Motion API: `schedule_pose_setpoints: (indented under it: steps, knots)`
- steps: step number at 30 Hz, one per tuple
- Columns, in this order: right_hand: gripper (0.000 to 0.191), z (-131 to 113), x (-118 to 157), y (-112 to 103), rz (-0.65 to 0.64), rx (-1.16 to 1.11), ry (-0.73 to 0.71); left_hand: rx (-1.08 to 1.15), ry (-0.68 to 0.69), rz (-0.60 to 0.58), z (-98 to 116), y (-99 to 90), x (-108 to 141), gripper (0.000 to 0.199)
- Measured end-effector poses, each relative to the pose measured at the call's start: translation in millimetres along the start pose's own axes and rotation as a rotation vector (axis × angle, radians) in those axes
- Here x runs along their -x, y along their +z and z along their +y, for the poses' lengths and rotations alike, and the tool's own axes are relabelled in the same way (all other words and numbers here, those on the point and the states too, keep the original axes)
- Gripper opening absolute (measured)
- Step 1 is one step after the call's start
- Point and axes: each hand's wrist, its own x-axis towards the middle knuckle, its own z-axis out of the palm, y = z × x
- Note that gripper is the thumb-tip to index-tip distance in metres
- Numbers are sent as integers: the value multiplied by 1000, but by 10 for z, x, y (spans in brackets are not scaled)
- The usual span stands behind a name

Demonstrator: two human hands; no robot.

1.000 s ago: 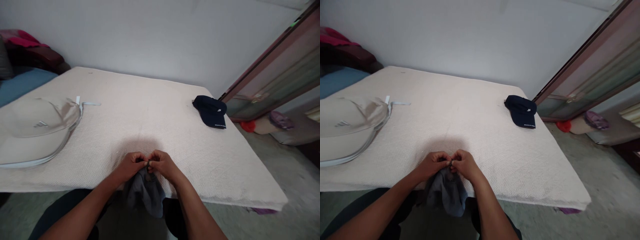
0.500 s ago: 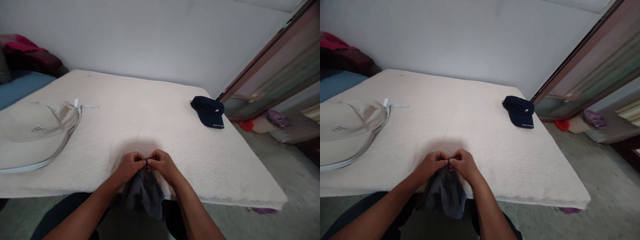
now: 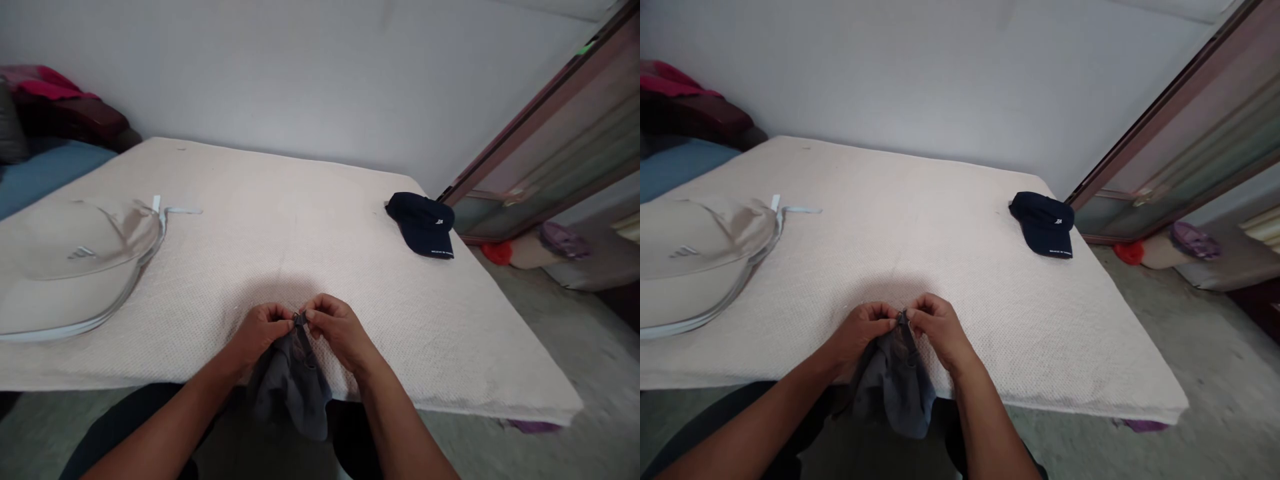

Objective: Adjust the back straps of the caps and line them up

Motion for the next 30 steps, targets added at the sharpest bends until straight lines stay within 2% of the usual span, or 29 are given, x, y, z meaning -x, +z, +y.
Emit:
schedule_pose_setpoints:
  steps: [3, 6, 12, 22, 30]
  knots:
    - [14, -14, 14, 7, -45, -68, -5, 25, -17, 3, 11, 4, 16, 14]
    - [15, -13, 25, 13, -29, -119, 11, 79, -30, -49, 16, 2, 23, 15]
    - [11, -15, 30, 5, -27, -91, 45, 120, -19, -92, 7, -9, 22, 14]
    - [15, 22, -5, 2, 34, -50, 36, 18, 5, -48, -1, 16, 23, 16]
    - [9, 15, -14, -21, 13, -10, 79, -15, 12, -52, 21, 40, 39, 18]
